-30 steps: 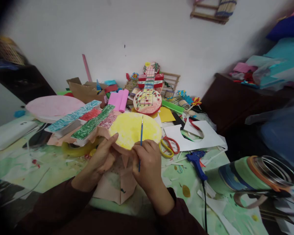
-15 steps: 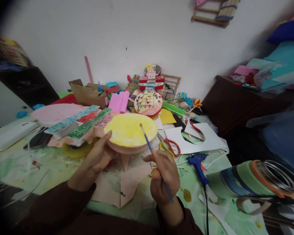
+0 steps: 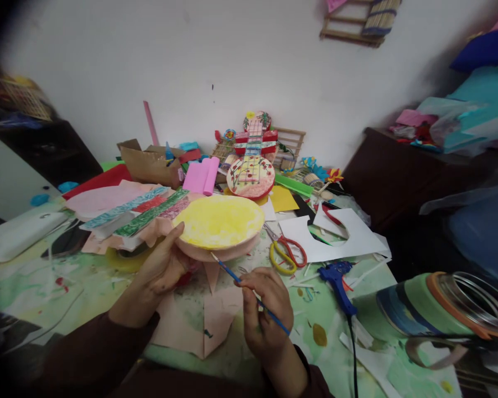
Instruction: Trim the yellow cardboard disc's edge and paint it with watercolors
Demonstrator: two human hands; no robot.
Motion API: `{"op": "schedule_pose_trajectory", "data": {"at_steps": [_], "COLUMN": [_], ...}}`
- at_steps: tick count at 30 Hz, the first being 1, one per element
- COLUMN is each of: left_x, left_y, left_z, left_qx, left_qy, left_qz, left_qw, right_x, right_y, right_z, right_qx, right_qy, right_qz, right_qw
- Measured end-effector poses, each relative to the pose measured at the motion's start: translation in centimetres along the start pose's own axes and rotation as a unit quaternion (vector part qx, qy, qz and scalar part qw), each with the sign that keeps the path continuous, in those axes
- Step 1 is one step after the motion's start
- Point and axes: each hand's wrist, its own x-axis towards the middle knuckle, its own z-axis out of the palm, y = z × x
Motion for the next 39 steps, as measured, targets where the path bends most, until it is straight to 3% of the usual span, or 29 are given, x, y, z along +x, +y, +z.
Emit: {"op": "schedule_pose_trajectory", "data": {"at_steps": [5,12,18,25,32,39], "left_x": [0.0,-0.2,-0.2,-0.4,-0.2,-0.3], "left_y": [0.3,0.2,0.3,0.4,0.7,0.8], "left_z": [0.3,0.2,0.3,0.3,-0.5,-0.9], "left_qx": [0.003,0.015,0.005,-0.009,0.002,0.017], "left_qy": [0.009,0.003,0.010,0.008,0.027,0.002], "left_qz": [0.011,-0.004,0.008,0.013,0.018,0.014], "left_qw": [1.000,1.000,1.000,1.000,0.999,1.000], "right_x": [0.0,0.3,0.6,1.0,1.3,1.2], "right_y": [0.0,0.3,1.0,0.6,1.6,1.3], "right_z": [-1.0,-0.2,-1.0,-1.0,-1.8,-1.7], "right_qx": [0.034,0.025,-0.010,-0.002,-0.040,-0.017], "right_qy": [0.061,0.059,0.099,0.103,0.154,0.139], "right_qz": [0.027,0.051,0.024,0.032,0.033,0.053], "right_qw": [0.997,0.997,0.995,0.994,0.987,0.989]}}
